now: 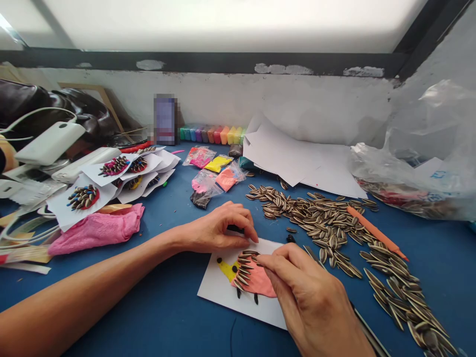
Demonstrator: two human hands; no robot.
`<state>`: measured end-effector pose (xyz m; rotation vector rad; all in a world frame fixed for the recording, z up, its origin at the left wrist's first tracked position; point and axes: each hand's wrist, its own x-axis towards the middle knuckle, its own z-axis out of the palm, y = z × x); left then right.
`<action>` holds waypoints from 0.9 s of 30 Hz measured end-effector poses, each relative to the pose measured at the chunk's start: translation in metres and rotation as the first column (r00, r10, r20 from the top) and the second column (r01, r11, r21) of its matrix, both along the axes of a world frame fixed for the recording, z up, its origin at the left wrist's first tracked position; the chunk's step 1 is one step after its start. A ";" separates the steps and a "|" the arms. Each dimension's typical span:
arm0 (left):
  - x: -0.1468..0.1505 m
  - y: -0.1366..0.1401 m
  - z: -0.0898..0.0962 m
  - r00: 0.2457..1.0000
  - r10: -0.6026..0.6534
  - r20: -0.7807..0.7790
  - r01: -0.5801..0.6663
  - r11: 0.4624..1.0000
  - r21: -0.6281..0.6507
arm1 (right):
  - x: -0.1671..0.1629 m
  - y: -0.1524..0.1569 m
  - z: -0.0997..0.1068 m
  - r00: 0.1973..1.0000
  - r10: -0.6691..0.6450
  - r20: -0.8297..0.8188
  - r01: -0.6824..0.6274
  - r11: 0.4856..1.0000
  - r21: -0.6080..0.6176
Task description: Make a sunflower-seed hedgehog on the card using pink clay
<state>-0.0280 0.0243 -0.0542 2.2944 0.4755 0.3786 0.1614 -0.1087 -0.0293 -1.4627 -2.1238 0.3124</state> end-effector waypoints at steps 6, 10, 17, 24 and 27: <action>-0.001 0.001 -0.001 1.000 0.001 0.000 -0.001 1.000 0.002 | -0.003 -0.002 -0.006 0.996 -0.060 0.061 0.057 0.997 0.050; -0.001 0.001 -0.001 1.000 -0.004 0.001 0.004 1.000 0.008 | -0.005 -0.001 -0.008 0.992 -0.068 0.111 0.058 0.995 0.083; 0.000 0.001 0.000 0.998 -0.015 0.054 0.016 1.000 -0.009 | -0.012 0.000 -0.012 0.988 -0.068 0.138 0.045 0.986 0.161; -0.001 0.001 0.001 0.999 -0.019 0.039 0.020 0.999 -0.030 | -0.013 0.002 -0.015 0.982 -0.065 0.176 0.031 0.982 0.187; -0.001 0.001 0.001 0.999 -0.021 0.045 0.022 0.999 -0.026 | -0.013 0.001 -0.017 0.980 -0.066 0.188 0.028 0.979 0.201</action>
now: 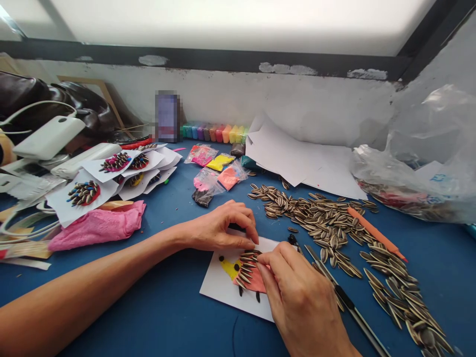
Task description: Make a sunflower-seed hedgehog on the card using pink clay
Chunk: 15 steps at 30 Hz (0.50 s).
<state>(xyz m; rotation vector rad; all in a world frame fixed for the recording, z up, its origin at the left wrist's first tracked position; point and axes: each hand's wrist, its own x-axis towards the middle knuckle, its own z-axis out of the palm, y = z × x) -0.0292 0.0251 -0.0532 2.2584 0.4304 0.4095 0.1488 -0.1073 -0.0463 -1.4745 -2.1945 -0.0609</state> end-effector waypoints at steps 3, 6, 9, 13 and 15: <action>0.000 0.000 0.000 1.000 0.003 -0.001 -0.003 1.000 -0.002 | 0.000 0.000 -0.002 1.000 0.004 0.010 -0.004 1.000 0.006; 0.000 0.000 0.001 1.000 0.004 -0.008 -0.004 1.000 -0.004 | -0.001 0.000 -0.004 1.000 0.009 0.020 -0.010 1.000 0.007; 0.000 0.000 0.001 1.000 0.006 -0.010 -0.006 1.000 -0.007 | -0.001 0.000 -0.005 0.999 0.008 0.042 -0.008 1.000 -0.002; 0.000 0.000 0.000 1.000 0.001 0.004 -0.001 1.000 -0.014 | -0.001 0.000 -0.005 0.998 0.006 0.061 -0.006 1.000 -0.004; 0.000 0.001 0.000 1.000 -0.002 0.009 0.002 1.000 -0.018 | -0.001 0.000 -0.005 0.998 -0.001 0.068 0.002 1.000 -0.012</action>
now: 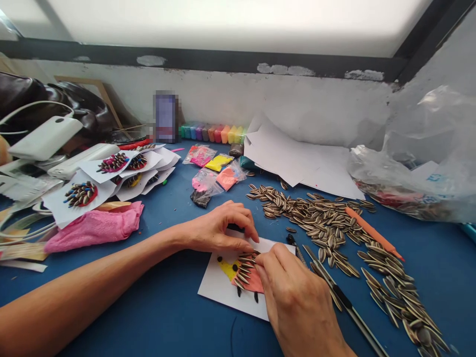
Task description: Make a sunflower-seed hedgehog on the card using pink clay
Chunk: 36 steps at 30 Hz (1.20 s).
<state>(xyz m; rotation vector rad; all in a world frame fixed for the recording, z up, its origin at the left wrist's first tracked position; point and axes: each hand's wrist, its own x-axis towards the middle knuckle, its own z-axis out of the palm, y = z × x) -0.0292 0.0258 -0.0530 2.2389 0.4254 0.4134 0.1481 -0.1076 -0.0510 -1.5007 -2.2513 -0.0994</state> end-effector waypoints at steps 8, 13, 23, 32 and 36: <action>0.000 -0.001 0.001 1.000 0.006 -0.012 -0.006 1.000 -0.004 | 0.000 -0.002 -0.002 1.000 0.003 -0.015 -0.003 1.000 -0.007; 0.000 -0.002 0.001 1.000 0.011 -0.019 -0.011 1.000 -0.008 | 0.001 -0.005 0.001 1.000 0.009 -0.030 -0.010 0.999 -0.039; 0.002 -0.003 0.004 0.997 0.046 -0.058 -0.046 0.999 0.002 | 0.050 0.026 0.017 0.966 -0.256 0.015 0.256 0.967 0.016; 0.002 -0.003 0.002 0.997 0.049 -0.053 -0.049 0.999 0.004 | 0.069 0.045 0.010 0.979 -0.154 0.131 0.171 0.976 -0.134; 0.002 -0.004 0.003 0.997 0.053 -0.054 -0.053 0.999 0.003 | 0.070 0.052 0.008 0.983 -0.118 0.139 0.139 0.980 -0.146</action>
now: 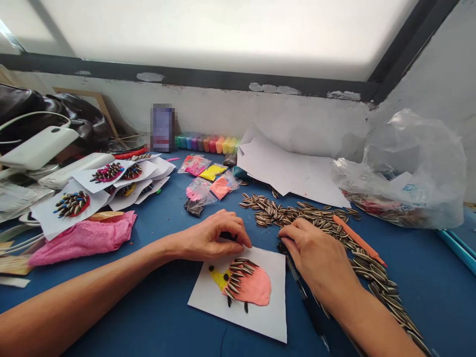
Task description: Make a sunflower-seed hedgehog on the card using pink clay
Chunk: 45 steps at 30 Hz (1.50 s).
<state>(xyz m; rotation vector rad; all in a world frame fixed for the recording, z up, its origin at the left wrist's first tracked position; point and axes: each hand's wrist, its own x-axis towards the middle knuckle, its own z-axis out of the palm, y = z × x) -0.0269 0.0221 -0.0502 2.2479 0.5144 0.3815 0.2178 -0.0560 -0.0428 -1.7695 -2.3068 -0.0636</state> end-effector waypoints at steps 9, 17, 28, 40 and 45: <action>-0.001 -0.001 0.001 1.000 0.001 -0.001 -0.001 1.000 0.002 | -0.001 -0.002 0.002 1.000 -0.006 0.001 0.006 0.998 0.067; 0.000 0.001 -0.001 1.000 -0.016 0.008 0.015 1.000 0.020 | -0.022 -0.038 0.040 0.856 -0.130 -0.501 0.055 0.985 -0.161; -0.001 0.002 -0.006 0.999 -0.033 0.044 0.031 0.999 0.037 | -0.057 -0.061 0.017 0.890 -0.023 -0.455 -0.011 0.997 -0.072; -0.001 0.003 -0.006 0.999 -0.028 0.038 0.026 0.999 0.043 | -0.072 -0.058 0.006 0.969 0.076 -0.235 -0.047 0.991 0.129; -0.001 0.003 -0.006 0.999 -0.023 0.026 0.021 0.999 0.049 | -0.073 -0.057 0.005 0.975 0.086 -0.203 -0.056 0.987 0.151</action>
